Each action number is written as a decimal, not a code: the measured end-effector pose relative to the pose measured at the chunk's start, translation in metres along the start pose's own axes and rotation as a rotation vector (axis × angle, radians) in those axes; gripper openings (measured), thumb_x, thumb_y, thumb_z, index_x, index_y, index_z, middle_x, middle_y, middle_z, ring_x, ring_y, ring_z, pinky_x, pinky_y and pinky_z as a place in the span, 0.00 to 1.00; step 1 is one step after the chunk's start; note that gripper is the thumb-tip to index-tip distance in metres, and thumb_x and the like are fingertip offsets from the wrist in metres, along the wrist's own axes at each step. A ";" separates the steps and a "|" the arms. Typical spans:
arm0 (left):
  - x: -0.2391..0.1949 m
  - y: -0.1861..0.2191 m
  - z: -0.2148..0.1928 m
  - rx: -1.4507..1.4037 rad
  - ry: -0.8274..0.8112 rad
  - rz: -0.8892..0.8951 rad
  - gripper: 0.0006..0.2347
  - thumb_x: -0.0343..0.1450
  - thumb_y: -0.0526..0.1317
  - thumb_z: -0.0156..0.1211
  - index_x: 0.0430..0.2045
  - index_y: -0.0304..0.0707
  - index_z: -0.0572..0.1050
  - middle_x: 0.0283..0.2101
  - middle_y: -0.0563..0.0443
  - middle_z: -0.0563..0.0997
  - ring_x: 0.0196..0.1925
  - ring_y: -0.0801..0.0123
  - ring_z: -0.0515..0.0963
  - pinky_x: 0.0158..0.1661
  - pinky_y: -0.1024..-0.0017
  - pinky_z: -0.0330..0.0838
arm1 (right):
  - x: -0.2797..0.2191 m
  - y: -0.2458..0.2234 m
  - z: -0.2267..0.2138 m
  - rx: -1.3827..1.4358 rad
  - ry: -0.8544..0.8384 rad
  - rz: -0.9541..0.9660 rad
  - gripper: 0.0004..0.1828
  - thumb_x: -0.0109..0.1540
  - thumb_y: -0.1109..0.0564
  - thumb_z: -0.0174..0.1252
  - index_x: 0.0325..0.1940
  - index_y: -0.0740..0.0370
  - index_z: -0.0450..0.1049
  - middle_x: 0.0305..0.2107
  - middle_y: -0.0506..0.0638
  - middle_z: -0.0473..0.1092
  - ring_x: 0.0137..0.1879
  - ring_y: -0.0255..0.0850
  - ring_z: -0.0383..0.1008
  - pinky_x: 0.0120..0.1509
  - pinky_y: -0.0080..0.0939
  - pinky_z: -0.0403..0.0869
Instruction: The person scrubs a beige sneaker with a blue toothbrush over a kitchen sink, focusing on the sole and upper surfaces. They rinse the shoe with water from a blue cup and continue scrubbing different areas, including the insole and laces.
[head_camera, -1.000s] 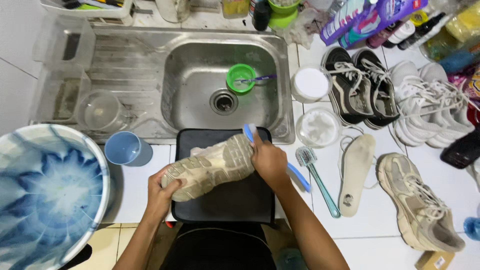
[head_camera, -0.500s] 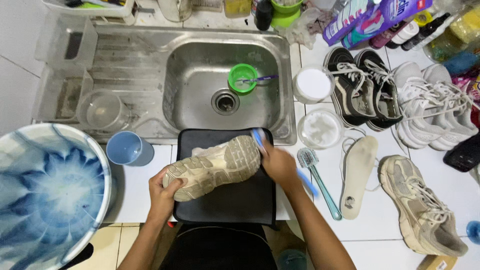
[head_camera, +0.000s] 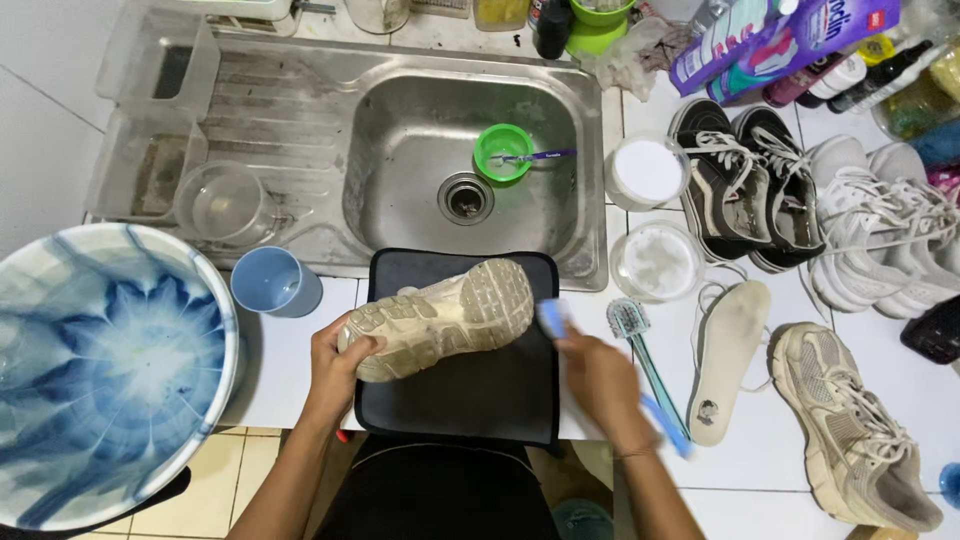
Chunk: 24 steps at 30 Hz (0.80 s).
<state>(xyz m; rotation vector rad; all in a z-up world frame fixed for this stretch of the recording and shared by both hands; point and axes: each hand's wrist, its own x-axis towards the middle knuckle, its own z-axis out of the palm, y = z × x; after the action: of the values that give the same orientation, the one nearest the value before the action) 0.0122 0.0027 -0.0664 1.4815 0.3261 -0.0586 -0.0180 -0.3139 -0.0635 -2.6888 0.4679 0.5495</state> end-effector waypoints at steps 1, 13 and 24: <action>-0.002 -0.002 -0.002 -0.002 0.004 0.001 0.11 0.54 0.32 0.65 0.28 0.35 0.83 0.26 0.49 0.82 0.30 0.71 0.77 0.34 0.70 0.74 | -0.003 -0.010 0.010 -0.002 0.000 -0.005 0.24 0.65 0.35 0.47 0.54 0.47 0.78 0.34 0.61 0.79 0.48 0.62 0.79 0.54 0.63 0.76; 0.003 -0.016 -0.003 -0.002 0.093 -0.030 0.10 0.56 0.33 0.60 0.28 0.30 0.81 0.24 0.56 0.76 0.28 0.73 0.71 0.32 0.74 0.68 | -0.026 -0.053 0.044 -0.247 0.098 -0.365 0.41 0.60 0.56 0.49 0.78 0.47 0.47 0.37 0.55 0.70 0.28 0.56 0.76 0.24 0.58 0.73; 0.006 -0.019 -0.006 0.091 0.030 0.041 0.12 0.55 0.33 0.61 0.29 0.35 0.82 0.27 0.51 0.81 0.32 0.69 0.76 0.36 0.70 0.73 | -0.049 -0.060 0.063 -0.226 0.245 -0.398 0.26 0.69 0.45 0.44 0.70 0.54 0.63 0.32 0.59 0.74 0.26 0.54 0.79 0.26 0.56 0.76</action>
<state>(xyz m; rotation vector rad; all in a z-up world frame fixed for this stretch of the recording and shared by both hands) 0.0127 0.0082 -0.0871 1.5795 0.3210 -0.0184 -0.0573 -0.2236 -0.0799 -2.9677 -0.0822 0.1674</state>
